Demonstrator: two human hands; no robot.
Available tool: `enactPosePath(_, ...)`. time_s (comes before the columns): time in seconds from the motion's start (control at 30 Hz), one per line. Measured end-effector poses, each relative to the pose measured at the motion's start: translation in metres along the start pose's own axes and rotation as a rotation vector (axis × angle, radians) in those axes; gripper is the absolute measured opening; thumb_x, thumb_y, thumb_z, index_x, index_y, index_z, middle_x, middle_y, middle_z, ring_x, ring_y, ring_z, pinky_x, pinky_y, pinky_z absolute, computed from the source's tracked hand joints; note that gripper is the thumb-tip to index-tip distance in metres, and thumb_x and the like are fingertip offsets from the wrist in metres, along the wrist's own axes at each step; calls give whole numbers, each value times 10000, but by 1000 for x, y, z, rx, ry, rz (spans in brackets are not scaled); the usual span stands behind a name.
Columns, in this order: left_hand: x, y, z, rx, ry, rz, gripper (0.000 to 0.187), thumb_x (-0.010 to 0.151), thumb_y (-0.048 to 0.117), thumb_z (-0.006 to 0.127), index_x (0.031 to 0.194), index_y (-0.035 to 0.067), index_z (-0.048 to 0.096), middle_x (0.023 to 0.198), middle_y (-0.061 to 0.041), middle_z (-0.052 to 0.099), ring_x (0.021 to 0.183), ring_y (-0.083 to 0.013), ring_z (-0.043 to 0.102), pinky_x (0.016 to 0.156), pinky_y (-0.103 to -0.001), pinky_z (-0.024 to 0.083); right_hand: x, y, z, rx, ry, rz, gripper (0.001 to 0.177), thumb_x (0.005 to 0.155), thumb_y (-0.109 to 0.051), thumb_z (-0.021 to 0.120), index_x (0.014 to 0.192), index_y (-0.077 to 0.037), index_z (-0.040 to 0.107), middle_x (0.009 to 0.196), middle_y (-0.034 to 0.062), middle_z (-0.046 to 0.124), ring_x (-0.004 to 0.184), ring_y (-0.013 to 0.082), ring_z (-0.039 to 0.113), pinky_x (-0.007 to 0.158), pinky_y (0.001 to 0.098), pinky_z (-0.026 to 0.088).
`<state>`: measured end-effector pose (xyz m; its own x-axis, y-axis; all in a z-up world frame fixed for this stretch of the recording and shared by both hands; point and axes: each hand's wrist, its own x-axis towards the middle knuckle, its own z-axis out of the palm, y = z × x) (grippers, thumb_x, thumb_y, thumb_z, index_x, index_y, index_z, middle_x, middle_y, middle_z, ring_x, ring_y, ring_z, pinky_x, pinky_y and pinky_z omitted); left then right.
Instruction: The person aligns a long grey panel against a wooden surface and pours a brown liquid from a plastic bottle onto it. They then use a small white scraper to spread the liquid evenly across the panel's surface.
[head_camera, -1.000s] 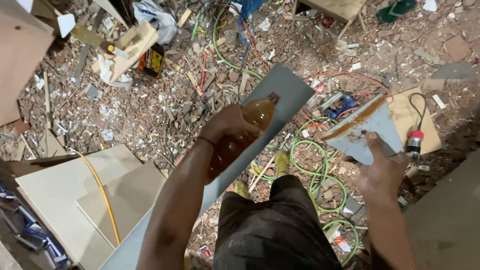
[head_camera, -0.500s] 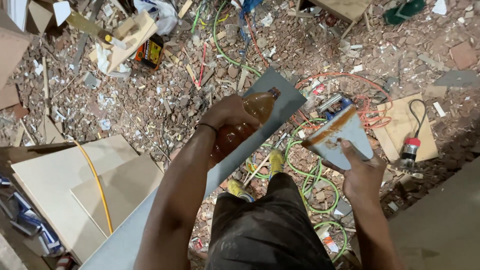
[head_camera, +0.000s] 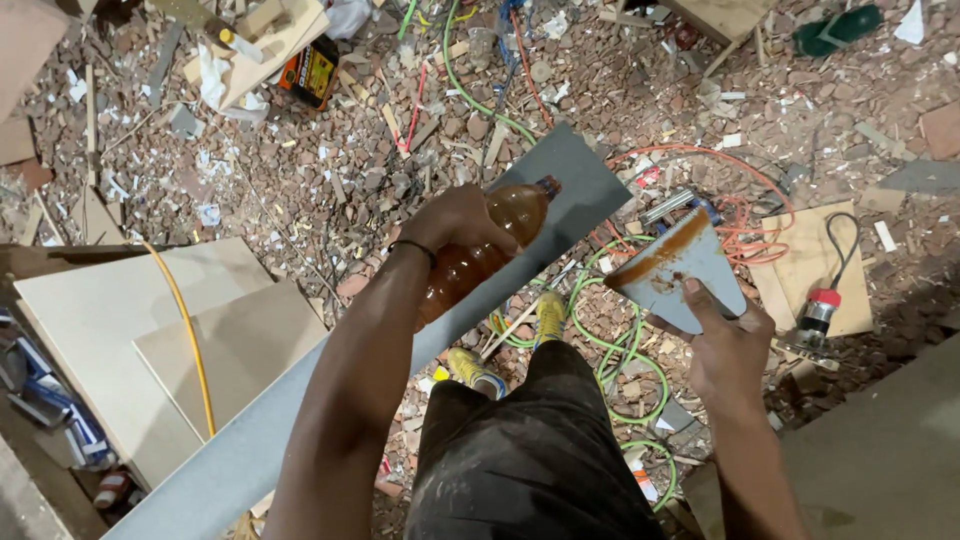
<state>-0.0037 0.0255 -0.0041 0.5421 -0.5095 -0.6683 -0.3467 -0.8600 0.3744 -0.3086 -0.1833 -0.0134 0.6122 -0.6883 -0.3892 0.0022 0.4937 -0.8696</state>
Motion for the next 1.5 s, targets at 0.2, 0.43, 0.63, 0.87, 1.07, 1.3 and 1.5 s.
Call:
enactPosePath(0.2, -39, -47, 19, -76, -32, -62, 678, 482, 494, 906, 950, 17, 793, 901, -189, 785, 768, -311, 764, 745, -377, 600, -2, 8, 7, -42, -30, 51, 229, 972, -56, 705, 1165, 62, 667, 1065, 141, 721, 929, 250, 722, 735, 507, 665)
enactPosePath(0.43, -130, -120, 56, -134, -7, -142, 652, 493, 429, 904, 1015, 54, 794, 907, -172, 797, 775, -283, 766, 747, -379, 583, -13, 17, 35, -138, -118, 30, 238, 958, -41, 701, 1177, 45, 664, 1100, 121, 717, 946, 215, 721, 828, 451, 668)
enactPosePath(0.63, -216, -162, 78, -294, 153, -176, 750, 469, 417, 892, 1151, 132, 761, 986, -119, 799, 875, -254, 764, 801, -386, 575, -17, 56, 58, -356, -290, -107, 273, 975, -1, 739, 1232, 75, 689, 1110, 106, 722, 964, 164, 676, 864, 296, 564)
enactPosePath(0.87, -277, -230, 116, -310, 332, -116, 866, 475, 485, 935, 1190, 56, 698, 1106, -151, 757, 1033, -287, 722, 910, -401, 546, -69, 83, 160, -653, -790, -382, 304, 864, 106, 668, 1144, 28, 757, 1210, 153, 758, 1103, 208, 724, 973, 293, 575)
enactPosePath(1.07, -316, -239, 114, -410, 376, -11, 923, 443, 482, 925, 1222, 47, 690, 1109, -163, 764, 1032, -285, 740, 963, -365, 545, -123, 122, 224, -539, -1070, -415, 324, 818, 151, 610, 1090, 48, 755, 1207, 188, 749, 1143, 261, 725, 1017, 324, 577)
enactPosePath(1.3, -339, -272, 113, -646, 451, 309, 897, 500, 371, 941, 1296, 62, 667, 1208, -123, 760, 1091, -221, 737, 1033, -334, 541, -143, 129, 226, -557, -1089, -439, 250, 891, 103, 649, 1073, -14, 773, 1194, 143, 762, 1138, 231, 736, 1029, 326, 594)
enactPosePath(1.5, -353, -303, 129, -947, 641, 387, 933, 527, 274, 960, 1359, 83, 584, 1276, -96, 689, 1185, -232, 698, 1062, -357, 576, -111, 114, 193, -1060, -618, -577, 271, 921, 30, 731, 1189, -12, 740, 1108, 134, 767, 1032, 216, 715, 917, 332, 552)
